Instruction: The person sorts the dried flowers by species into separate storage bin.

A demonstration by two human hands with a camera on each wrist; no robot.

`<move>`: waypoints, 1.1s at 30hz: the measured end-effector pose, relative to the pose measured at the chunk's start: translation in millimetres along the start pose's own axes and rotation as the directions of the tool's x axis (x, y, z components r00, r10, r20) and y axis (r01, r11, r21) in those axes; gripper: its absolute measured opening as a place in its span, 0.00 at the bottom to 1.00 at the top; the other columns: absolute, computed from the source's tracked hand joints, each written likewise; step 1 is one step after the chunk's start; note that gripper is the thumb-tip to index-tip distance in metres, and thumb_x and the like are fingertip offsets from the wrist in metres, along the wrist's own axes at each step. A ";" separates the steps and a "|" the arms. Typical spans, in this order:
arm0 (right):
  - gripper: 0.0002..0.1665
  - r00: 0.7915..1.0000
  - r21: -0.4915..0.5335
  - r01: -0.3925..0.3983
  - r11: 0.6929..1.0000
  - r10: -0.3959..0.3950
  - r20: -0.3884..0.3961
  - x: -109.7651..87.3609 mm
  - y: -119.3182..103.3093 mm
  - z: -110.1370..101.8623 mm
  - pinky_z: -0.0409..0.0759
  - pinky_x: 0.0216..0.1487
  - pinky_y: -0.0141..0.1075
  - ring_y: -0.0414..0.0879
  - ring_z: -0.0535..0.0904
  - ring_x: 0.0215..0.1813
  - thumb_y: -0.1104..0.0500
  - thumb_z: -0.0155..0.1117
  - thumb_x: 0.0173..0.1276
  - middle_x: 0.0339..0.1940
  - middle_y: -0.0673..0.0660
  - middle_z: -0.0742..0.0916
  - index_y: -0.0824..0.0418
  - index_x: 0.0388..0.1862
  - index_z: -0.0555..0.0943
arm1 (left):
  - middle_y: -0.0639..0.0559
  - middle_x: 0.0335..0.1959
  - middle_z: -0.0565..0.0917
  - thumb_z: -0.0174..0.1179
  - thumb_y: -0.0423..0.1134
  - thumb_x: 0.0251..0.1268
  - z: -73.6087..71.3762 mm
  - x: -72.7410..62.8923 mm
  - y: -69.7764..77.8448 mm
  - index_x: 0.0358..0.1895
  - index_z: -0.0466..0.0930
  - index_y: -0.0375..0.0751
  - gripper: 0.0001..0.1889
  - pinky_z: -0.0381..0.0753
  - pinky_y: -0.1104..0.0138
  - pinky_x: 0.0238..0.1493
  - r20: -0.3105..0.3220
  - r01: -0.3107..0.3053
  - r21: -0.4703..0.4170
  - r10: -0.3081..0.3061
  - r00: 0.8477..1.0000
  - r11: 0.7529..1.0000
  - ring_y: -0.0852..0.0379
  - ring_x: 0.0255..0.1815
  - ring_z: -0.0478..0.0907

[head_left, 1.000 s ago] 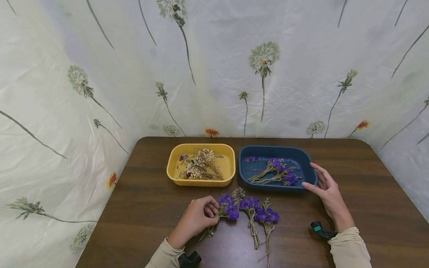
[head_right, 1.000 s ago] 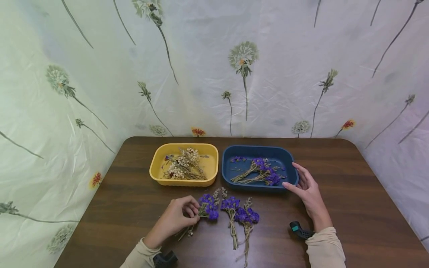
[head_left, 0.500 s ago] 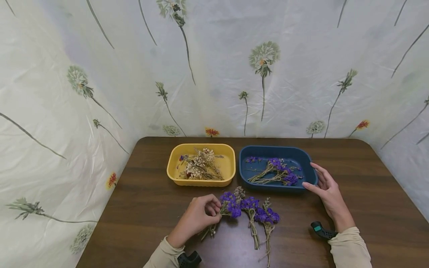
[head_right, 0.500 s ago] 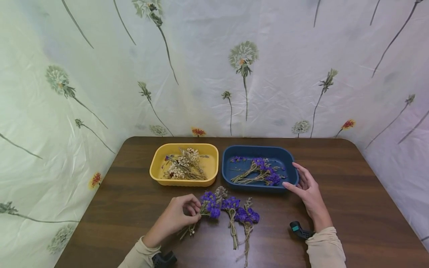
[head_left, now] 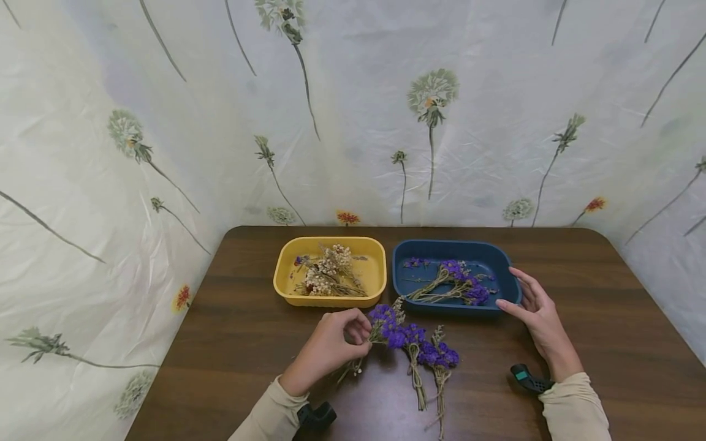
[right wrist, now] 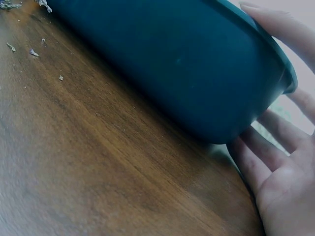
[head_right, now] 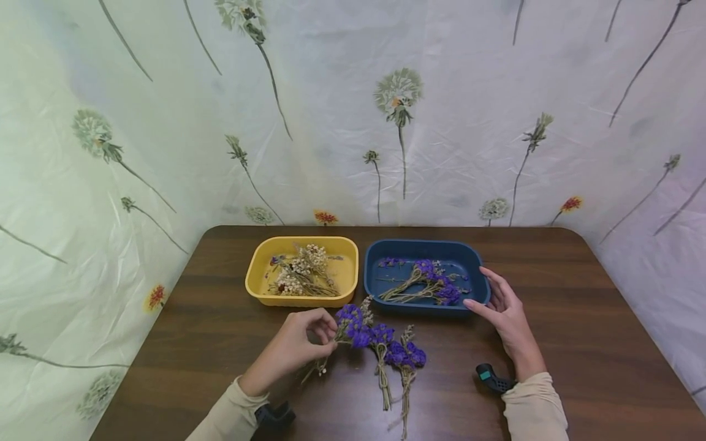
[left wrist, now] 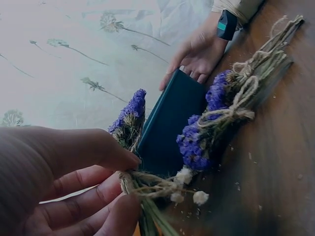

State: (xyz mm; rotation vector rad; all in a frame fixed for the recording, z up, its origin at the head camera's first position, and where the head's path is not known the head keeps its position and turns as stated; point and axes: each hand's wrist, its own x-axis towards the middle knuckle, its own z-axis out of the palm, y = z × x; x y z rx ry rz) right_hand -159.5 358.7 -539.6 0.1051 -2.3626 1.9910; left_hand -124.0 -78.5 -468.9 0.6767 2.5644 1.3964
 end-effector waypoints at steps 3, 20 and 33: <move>0.45 1.000 0.007 0.003 1.000 -0.003 -0.001 0.1 0.1 -0.4 0.57 0.68 0.11 0.42 0.44 0.88 0.64 0.62 0.77 0.88 0.46 0.54 0.46 0.85 0.55 | 0.51 0.35 0.89 0.71 0.30 0.58 -0.2 5.2 4.2 0.39 0.85 0.42 0.08 0.85 0.69 0.38 -0.003 -0.008 0.006 0.008 1.000 1.000 0.66 0.31 0.83; 0.45 1.000 0.006 0.013 1.000 -0.013 -0.002 0.8 1.7 -1.1 0.61 0.65 0.11 0.39 0.50 0.86 0.65 0.63 0.76 0.87 0.47 0.56 0.47 0.85 0.56 | 0.52 0.39 0.88 0.69 0.32 0.62 -2.0 42.6 25.7 0.42 0.85 0.45 0.07 0.84 0.72 0.42 0.044 -0.018 -0.001 0.018 0.999 1.000 0.63 0.35 0.83; 0.44 1.000 0.007 0.011 1.000 -0.011 0.001 0.4 1.4 -1.2 0.61 0.65 0.11 0.40 0.49 0.86 0.64 0.63 0.77 0.88 0.47 0.56 0.47 0.85 0.56 | 0.51 0.40 0.87 0.70 0.33 0.63 2.8 79.5 38.1 0.43 0.84 0.43 0.08 0.83 0.73 0.42 0.086 -0.033 -0.017 0.035 0.996 0.999 0.65 0.36 0.82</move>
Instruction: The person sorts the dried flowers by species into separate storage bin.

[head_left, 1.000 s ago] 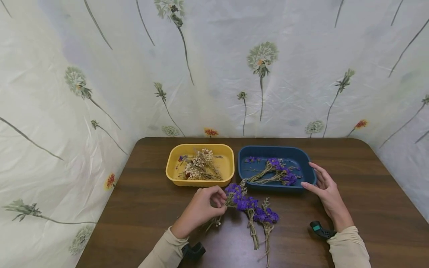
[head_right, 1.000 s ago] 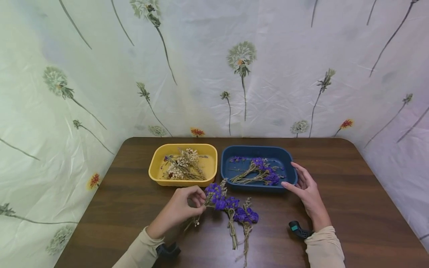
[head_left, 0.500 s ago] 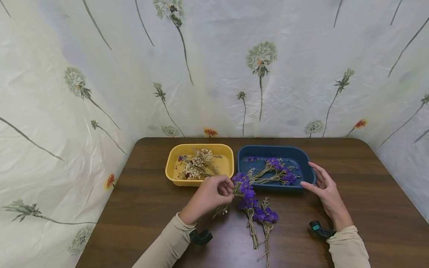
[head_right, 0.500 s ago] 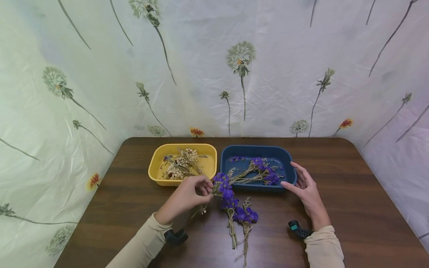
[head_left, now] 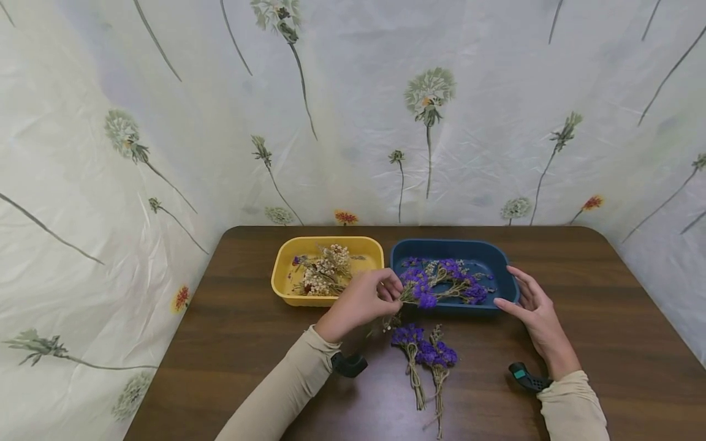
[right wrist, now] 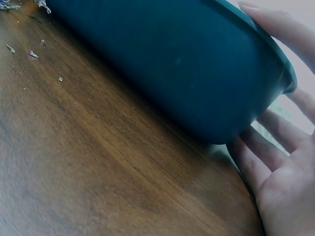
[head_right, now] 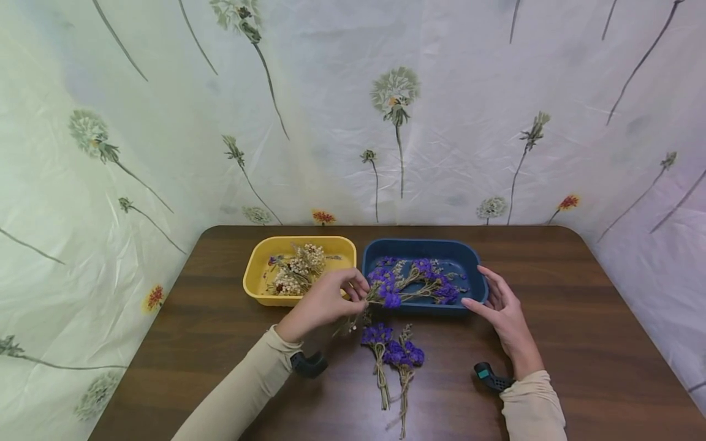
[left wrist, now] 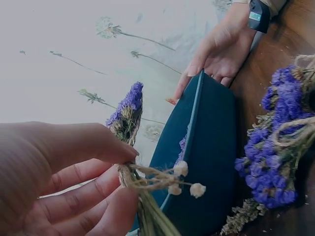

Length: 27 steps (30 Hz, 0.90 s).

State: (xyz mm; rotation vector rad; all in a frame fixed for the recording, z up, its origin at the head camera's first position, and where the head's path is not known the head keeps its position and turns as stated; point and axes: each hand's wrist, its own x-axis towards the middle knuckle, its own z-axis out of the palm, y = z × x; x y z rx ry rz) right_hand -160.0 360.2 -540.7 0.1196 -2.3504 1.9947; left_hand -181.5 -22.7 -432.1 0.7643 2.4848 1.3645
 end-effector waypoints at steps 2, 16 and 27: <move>0.44 1.000 -0.004 0.000 1.000 0.000 -0.002 0.6 -0.4 0.3 0.61 0.66 0.11 0.42 0.48 0.87 0.64 0.63 0.77 0.88 0.47 0.55 0.47 0.85 0.56 | 0.51 0.39 0.88 0.71 0.32 0.63 -0.2 5.1 1.6 0.44 0.84 0.40 0.08 0.83 0.73 0.41 0.003 -0.002 -0.006 0.002 1.000 1.000 0.64 0.35 0.82; 0.45 1.000 0.007 0.010 1.000 -0.010 0.003 1.5 1.7 0.1 0.63 0.65 0.12 0.39 0.51 0.85 0.65 0.63 0.76 0.87 0.48 0.56 0.48 0.85 0.56 | 0.49 0.36 0.87 0.72 0.32 0.63 3.2 44.8 5.2 0.42 0.84 0.39 0.08 0.84 0.71 0.36 0.009 -0.010 -0.069 0.011 1.000 0.998 0.63 0.32 0.82; 0.45 1.000 0.021 0.011 1.000 -0.011 0.001 1.3 0.5 1.0 0.63 0.65 0.12 0.36 0.53 0.84 0.66 0.63 0.76 0.87 0.48 0.57 0.48 0.85 0.56 | 0.49 0.35 0.88 0.74 0.32 0.61 15.0 77.8 9.5 0.41 0.85 0.38 0.08 0.87 0.63 0.29 0.016 0.041 -0.186 -0.039 0.999 0.982 0.56 0.29 0.85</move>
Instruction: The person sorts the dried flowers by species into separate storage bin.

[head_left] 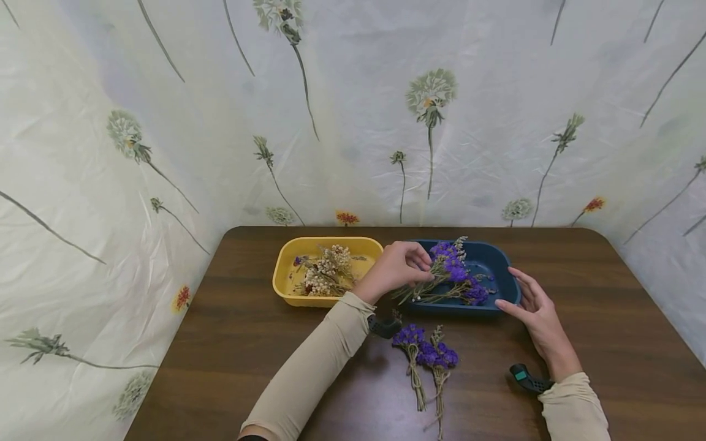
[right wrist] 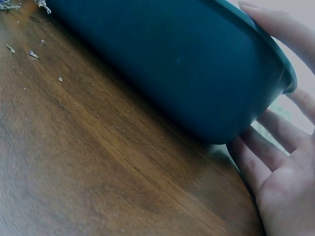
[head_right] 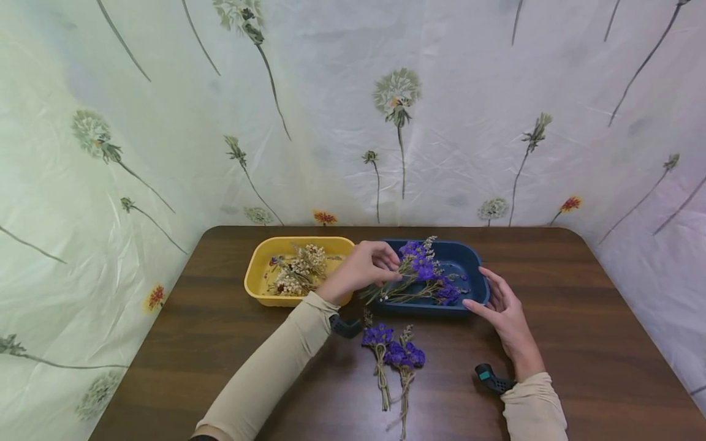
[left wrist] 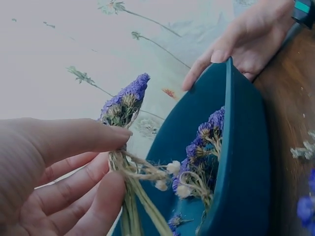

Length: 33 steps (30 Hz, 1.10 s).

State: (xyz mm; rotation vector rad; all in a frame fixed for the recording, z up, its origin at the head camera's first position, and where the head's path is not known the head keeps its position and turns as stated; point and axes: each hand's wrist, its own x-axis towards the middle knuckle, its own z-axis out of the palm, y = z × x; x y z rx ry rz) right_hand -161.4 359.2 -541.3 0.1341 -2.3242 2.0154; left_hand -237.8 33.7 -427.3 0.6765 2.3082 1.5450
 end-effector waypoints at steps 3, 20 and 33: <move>0.45 1.000 0.006 0.004 1.000 -0.004 0.002 -0.7 -0.1 -0.1 0.64 0.64 0.13 0.35 0.54 0.83 0.66 0.63 0.76 0.87 0.49 0.57 0.49 0.85 0.56 | 0.48 0.35 0.89 0.75 0.31 0.59 4.8 8.7 -2.4 0.41 0.86 0.36 0.09 0.87 0.63 0.29 0.004 0.013 -0.034 -0.013 1.000 0.999 0.54 0.28 0.85; 0.45 1.000 0.004 -0.003 1.000 0.003 0.005 -2.0 -0.7 -1.5 0.67 0.61 0.13 0.36 0.55 0.83 0.66 0.63 0.76 0.88 0.49 0.56 0.49 0.85 0.56 | 0.49 0.33 0.89 0.76 0.30 0.58 41.2 39.5 -21.0 0.39 0.85 0.35 0.09 0.86 0.68 0.28 -0.004 0.118 -0.026 -0.118 0.993 0.993 0.57 0.24 0.84; 0.45 1.000 -0.009 -0.014 1.000 0.014 0.007 -0.9 -3.0 -1.1 0.66 0.62 0.13 0.39 0.52 0.84 0.65 0.63 0.76 0.88 0.50 0.55 0.48 0.85 0.56 | 0.53 0.29 0.88 0.76 0.36 0.60 52.6 38.7 -26.4 0.37 0.85 0.41 0.08 0.82 0.72 0.27 -0.009 0.118 0.142 -0.118 0.993 0.983 0.61 0.22 0.82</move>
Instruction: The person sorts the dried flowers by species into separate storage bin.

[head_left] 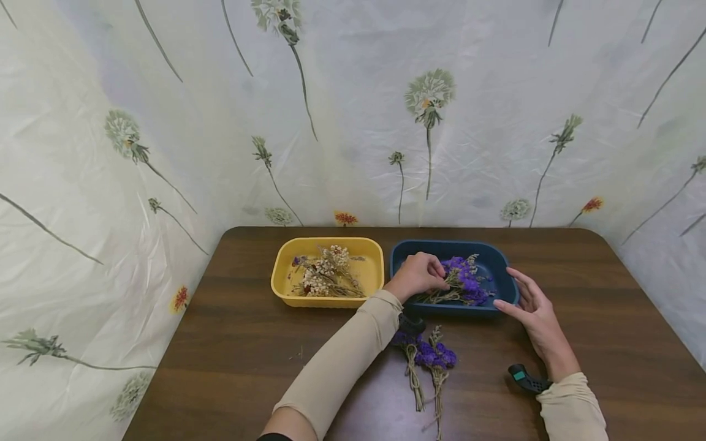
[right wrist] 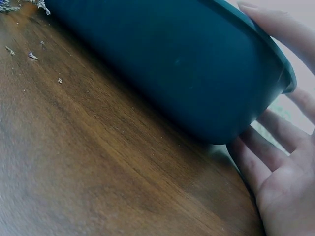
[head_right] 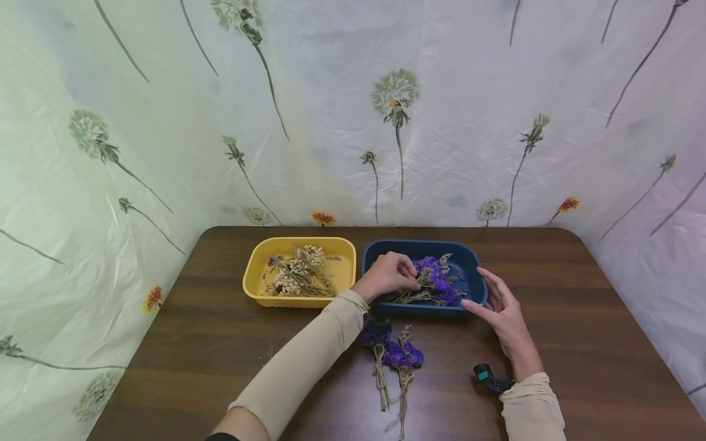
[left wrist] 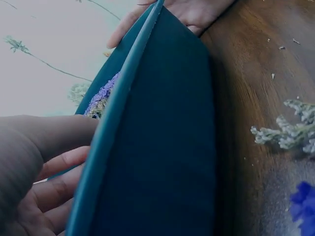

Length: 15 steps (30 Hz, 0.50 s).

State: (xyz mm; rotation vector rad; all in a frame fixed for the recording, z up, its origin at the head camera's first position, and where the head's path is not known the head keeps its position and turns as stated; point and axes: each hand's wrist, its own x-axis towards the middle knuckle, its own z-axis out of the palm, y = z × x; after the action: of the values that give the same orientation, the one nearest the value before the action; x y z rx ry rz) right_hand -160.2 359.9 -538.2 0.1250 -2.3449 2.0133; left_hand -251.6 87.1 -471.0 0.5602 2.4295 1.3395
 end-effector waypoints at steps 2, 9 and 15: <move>0.45 1.000 -0.002 -0.001 1.000 0.001 0.000 0.2 -0.6 0.3 0.67 0.61 0.13 0.39 0.53 0.84 0.65 0.63 0.76 0.88 0.50 0.55 0.48 0.85 0.56 | 0.54 0.29 0.87 0.75 0.38 0.61 -2.0 -1.1 0.5 0.36 0.85 0.43 0.08 0.82 0.73 0.27 -0.007 -0.009 0.031 0.009 1.000 0.999 0.61 0.22 0.82; 0.45 1.000 0.006 0.004 1.000 -0.004 0.002 -0.1 -0.4 0.3 0.66 0.62 0.13 0.37 0.54 0.83 0.65 0.63 0.76 0.88 0.49 0.55 0.48 0.85 0.56 | 0.56 0.31 0.87 0.73 0.42 0.65 -13.1 -7.7 4.2 0.35 0.85 0.46 0.06 0.79 0.74 0.29 -0.042 -0.052 0.097 0.056 0.998 0.994 0.64 0.26 0.80; 0.45 1.000 0.012 0.009 1.000 -0.009 0.006 -0.2 1.5 -0.3 0.67 0.62 0.13 0.36 0.55 0.82 0.66 0.63 0.76 0.88 0.49 0.56 0.49 0.85 0.56 | 0.53 0.33 0.89 0.73 0.41 0.65 -24.7 -16.5 6.1 0.37 0.86 0.45 0.06 0.81 0.73 0.29 -0.059 -0.077 0.059 0.080 0.995 0.995 0.57 0.27 0.85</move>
State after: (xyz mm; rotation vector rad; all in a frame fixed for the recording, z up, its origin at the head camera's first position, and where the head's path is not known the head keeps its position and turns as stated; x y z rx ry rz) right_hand -160.1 360.4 -539.7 0.1417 -2.3320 2.0254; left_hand -247.1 64.2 -451.7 0.6442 2.5265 1.3409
